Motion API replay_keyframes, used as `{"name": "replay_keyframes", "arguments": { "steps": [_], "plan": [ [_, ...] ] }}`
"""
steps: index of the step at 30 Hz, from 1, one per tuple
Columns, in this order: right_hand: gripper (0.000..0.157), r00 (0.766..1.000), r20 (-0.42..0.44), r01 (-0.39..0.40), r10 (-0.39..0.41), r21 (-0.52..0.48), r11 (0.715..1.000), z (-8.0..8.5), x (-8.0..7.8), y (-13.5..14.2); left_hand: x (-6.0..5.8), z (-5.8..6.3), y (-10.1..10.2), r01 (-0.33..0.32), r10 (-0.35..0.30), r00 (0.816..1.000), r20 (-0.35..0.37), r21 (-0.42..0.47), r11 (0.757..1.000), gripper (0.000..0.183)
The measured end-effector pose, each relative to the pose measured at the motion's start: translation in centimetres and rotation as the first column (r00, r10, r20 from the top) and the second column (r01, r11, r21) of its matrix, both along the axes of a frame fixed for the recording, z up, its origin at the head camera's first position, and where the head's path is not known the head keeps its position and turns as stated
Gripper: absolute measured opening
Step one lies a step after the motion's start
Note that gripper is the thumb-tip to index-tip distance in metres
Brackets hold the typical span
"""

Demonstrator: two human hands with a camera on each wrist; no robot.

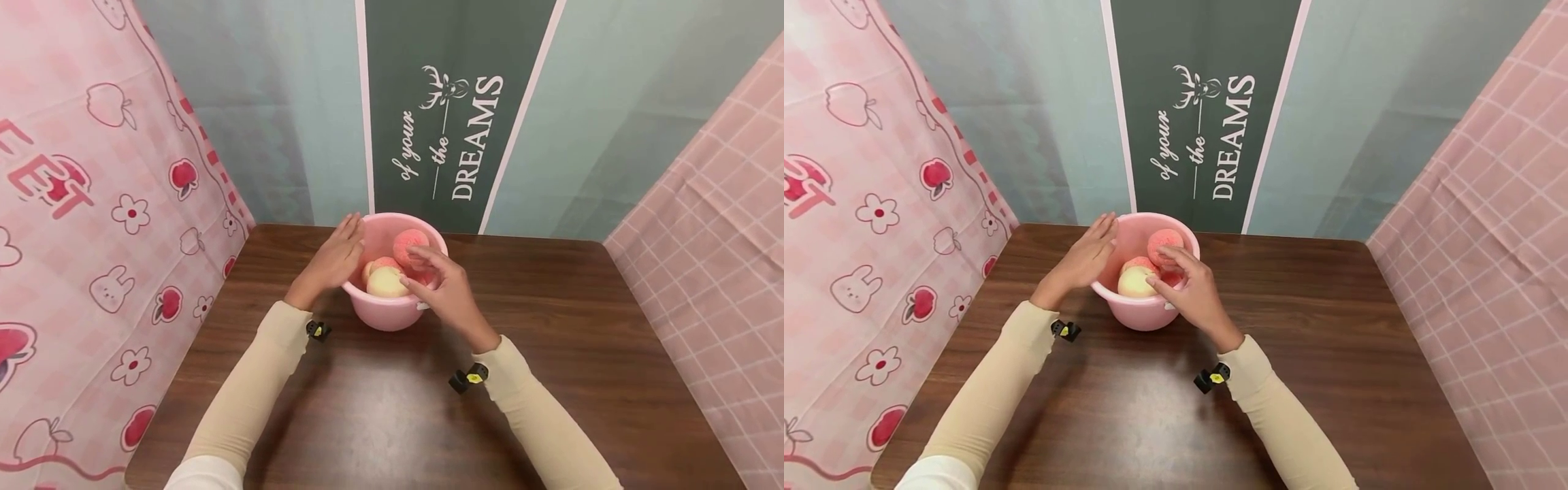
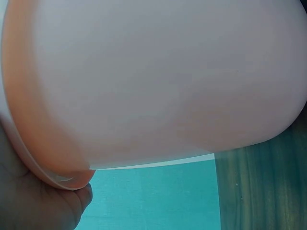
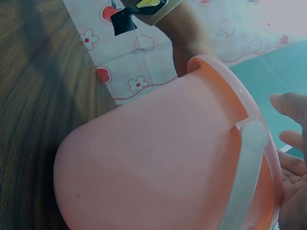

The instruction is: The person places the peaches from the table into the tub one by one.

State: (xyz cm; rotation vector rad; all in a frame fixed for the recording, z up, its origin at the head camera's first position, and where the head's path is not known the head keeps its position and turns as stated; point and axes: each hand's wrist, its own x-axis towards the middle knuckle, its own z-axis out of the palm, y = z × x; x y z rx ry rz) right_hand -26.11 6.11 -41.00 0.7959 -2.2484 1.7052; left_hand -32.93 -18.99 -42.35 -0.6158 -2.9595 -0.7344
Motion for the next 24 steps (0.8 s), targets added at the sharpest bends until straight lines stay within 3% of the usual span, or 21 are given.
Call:
{"name": "replay_keyframes", "arguments": {
  "steps": [4,8,15,19,24],
  "plan": [
    [0.05,0.999,-0.053,0.008,-0.004,0.064,0.998,-0.4,0.0,0.1,-0.2,-0.2,0.1,0.002,-0.002,1.0,0.001,-0.003,1.0,0.061],
    [0.049,0.996,-0.087,0.02,-0.014,0.066,0.998,-0.8,-0.1,0.3,-0.5,-0.4,0.2,0.014,-0.014,1.0,-0.002,0.0,1.0,0.06],
    [0.047,0.999,-0.033,-0.019,0.021,0.034,0.999,-0.4,-0.6,0.6,-0.8,-0.5,0.4,0.027,-0.027,0.999,0.016,-0.004,1.0,0.06],
    [0.046,0.999,-0.017,-0.049,0.049,0.05,0.998,0.8,-1.7,0.8,-1.2,0.0,-0.2,0.035,-0.035,0.997,0.063,-0.009,0.999,0.062],
    [0.042,0.994,-0.094,-0.031,0.048,0.169,0.985,4.1,-3.3,1.4,-1.8,1.7,-1.4,0.034,-0.033,0.988,0.149,-0.003,0.999,0.065]
  ]
}}
